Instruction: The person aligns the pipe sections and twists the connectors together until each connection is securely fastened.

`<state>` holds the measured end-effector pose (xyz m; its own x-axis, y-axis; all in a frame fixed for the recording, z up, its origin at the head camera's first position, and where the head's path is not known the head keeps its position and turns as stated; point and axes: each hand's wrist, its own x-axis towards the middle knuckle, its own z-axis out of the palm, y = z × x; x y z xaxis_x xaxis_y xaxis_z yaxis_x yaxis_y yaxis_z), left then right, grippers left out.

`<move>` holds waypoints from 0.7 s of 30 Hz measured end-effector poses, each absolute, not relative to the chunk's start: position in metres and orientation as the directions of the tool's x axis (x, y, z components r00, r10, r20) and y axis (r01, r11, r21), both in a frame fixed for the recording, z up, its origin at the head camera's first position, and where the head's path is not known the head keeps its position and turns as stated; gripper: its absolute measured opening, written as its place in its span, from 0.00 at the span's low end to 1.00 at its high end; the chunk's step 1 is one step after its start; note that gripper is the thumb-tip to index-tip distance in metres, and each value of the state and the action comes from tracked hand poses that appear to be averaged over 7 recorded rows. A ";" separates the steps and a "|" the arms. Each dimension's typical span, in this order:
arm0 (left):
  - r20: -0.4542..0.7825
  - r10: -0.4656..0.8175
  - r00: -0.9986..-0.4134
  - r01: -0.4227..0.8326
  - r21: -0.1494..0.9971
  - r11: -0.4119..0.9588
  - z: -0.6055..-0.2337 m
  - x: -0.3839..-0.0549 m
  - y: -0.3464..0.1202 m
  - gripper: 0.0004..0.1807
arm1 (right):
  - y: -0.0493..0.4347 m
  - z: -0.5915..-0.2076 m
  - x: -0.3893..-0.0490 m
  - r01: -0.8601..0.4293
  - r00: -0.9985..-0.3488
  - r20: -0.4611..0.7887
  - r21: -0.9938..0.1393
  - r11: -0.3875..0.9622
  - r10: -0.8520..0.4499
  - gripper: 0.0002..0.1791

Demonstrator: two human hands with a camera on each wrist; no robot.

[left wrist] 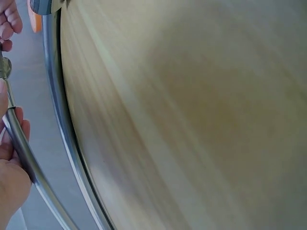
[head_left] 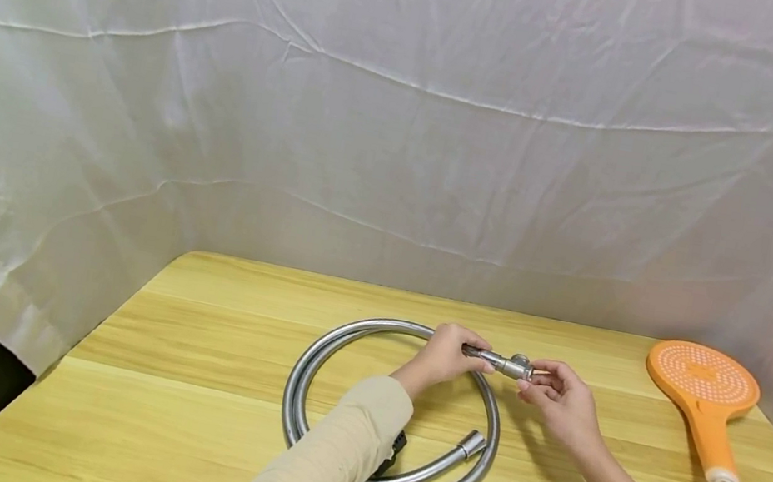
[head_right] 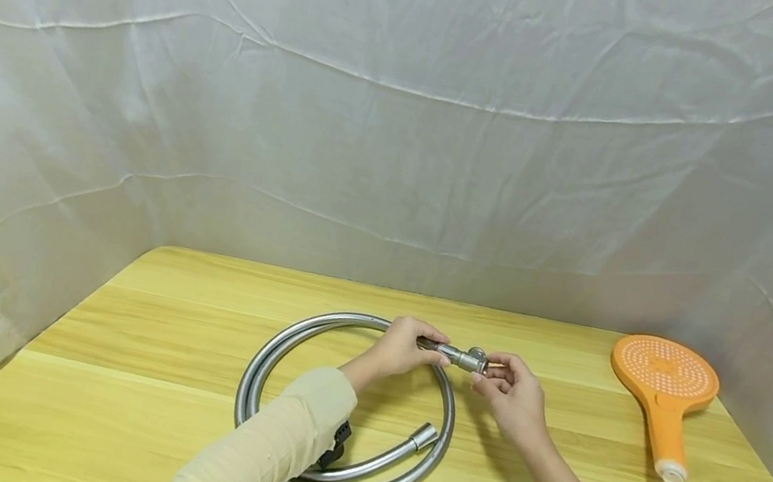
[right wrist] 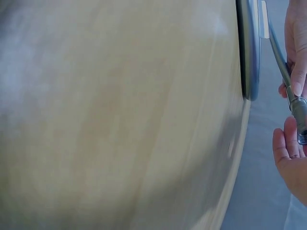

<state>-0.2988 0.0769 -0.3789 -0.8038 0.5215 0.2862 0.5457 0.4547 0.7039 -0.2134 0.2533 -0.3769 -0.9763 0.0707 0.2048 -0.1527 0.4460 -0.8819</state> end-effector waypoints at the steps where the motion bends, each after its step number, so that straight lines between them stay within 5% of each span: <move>1: 0.288 0.520 -0.804 0.547 0.701 0.458 -0.379 -0.299 0.077 0.17 | 0.253 -0.377 -0.214 -0.153 -0.976 0.206 -0.880 0.449 0.072 0.20; 21: 0.301 0.499 -0.812 0.547 0.690 0.474 -0.377 -0.297 0.077 0.15 | 0.253 -0.377 -0.215 -0.135 -0.971 0.216 -0.847 0.514 0.100 0.17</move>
<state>-0.2971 0.0770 -0.3773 -0.8125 0.4992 0.3013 0.5470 0.4739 0.6901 -0.2152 0.2525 -0.3773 -0.9713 0.1004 0.2158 -0.1351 0.5140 -0.8471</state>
